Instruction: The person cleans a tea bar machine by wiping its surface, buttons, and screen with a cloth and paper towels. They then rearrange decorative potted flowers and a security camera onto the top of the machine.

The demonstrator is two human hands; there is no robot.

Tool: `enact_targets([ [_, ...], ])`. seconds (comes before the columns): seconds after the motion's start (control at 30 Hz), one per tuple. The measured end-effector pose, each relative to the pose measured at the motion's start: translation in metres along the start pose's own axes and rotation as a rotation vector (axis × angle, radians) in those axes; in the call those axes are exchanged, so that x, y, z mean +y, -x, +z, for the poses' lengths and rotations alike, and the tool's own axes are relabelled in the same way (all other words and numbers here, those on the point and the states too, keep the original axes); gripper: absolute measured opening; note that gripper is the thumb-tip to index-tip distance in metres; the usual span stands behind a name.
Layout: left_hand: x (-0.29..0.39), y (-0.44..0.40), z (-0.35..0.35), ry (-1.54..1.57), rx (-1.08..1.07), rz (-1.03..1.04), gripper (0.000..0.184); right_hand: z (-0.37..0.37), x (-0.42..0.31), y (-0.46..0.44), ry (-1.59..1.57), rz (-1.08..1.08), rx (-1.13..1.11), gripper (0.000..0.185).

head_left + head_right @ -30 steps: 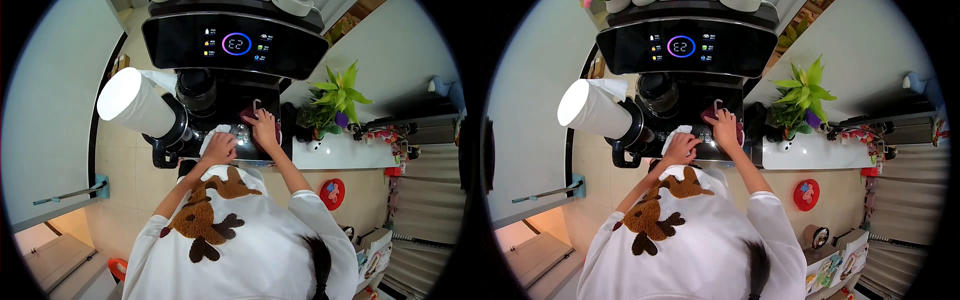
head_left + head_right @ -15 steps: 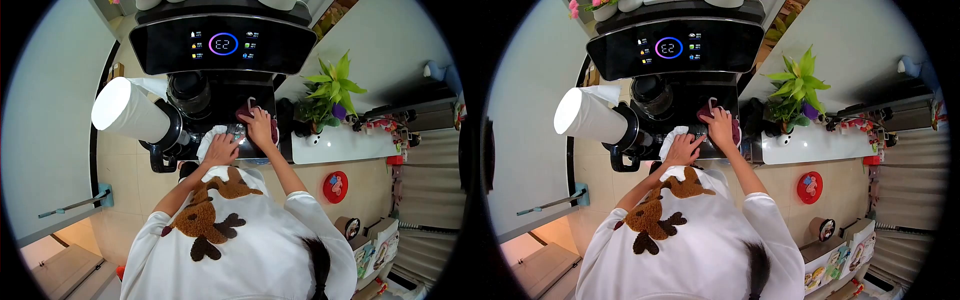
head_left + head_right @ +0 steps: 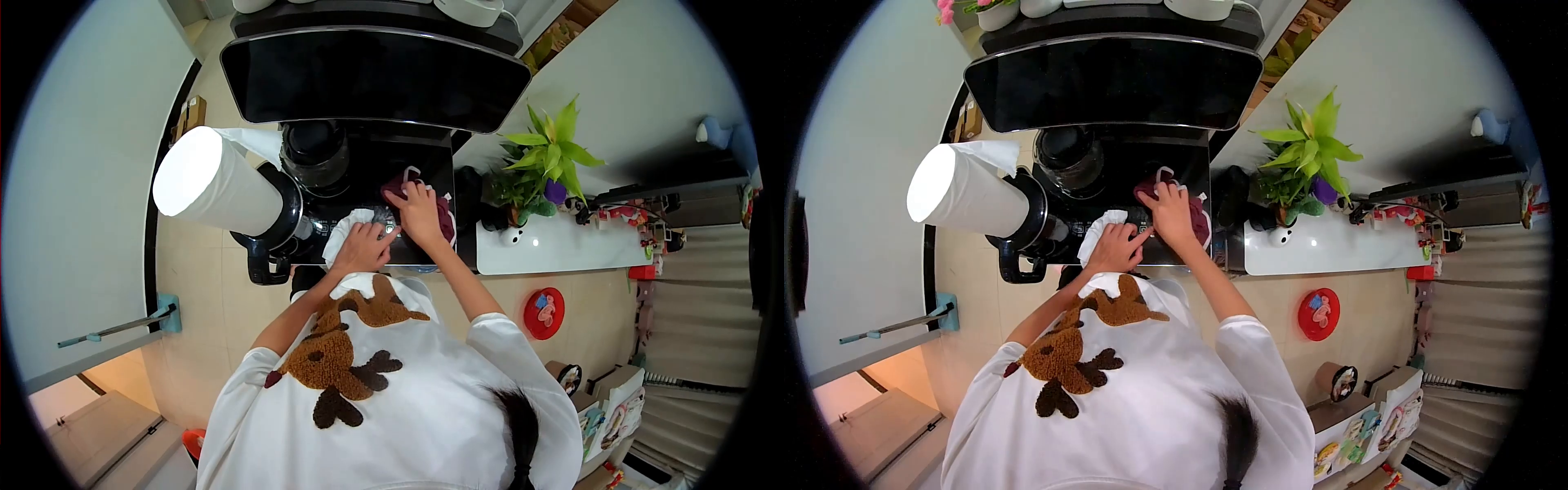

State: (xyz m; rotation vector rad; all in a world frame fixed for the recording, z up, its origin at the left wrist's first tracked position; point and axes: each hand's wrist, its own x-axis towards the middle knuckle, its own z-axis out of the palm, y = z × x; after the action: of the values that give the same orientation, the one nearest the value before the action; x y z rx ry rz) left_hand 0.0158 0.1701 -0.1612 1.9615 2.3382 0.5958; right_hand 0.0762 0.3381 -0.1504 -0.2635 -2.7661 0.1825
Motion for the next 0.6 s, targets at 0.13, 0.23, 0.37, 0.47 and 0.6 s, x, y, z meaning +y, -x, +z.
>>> enact_targets([
  [0.13,0.001,-0.001,0.004,-0.009,0.146,0.014,0.042,-0.003,-0.008,-0.005,0.06,-0.111,0.009,0.04],
  [0.23,-0.002,0.002,0.004,0.05,0.088,-0.005,0.04,-0.013,0.006,0.011,-0.01,-0.071,-0.047,0.036],
  [0.37,-0.003,0.003,0.008,0.057,0.073,-0.005,0.038,-0.012,0.012,0.008,-0.021,-0.104,-0.067,0.035],
  [0.47,0.0,-0.002,0.002,-0.033,0.084,0.035,0.036,-0.004,-0.009,-0.019,-0.001,-0.165,-0.072,0.04],
  [0.6,-0.001,0.001,0.003,-0.016,0.094,0.012,0.041,-0.018,0.0,-0.016,-0.057,-0.172,-0.188,0.044],
])
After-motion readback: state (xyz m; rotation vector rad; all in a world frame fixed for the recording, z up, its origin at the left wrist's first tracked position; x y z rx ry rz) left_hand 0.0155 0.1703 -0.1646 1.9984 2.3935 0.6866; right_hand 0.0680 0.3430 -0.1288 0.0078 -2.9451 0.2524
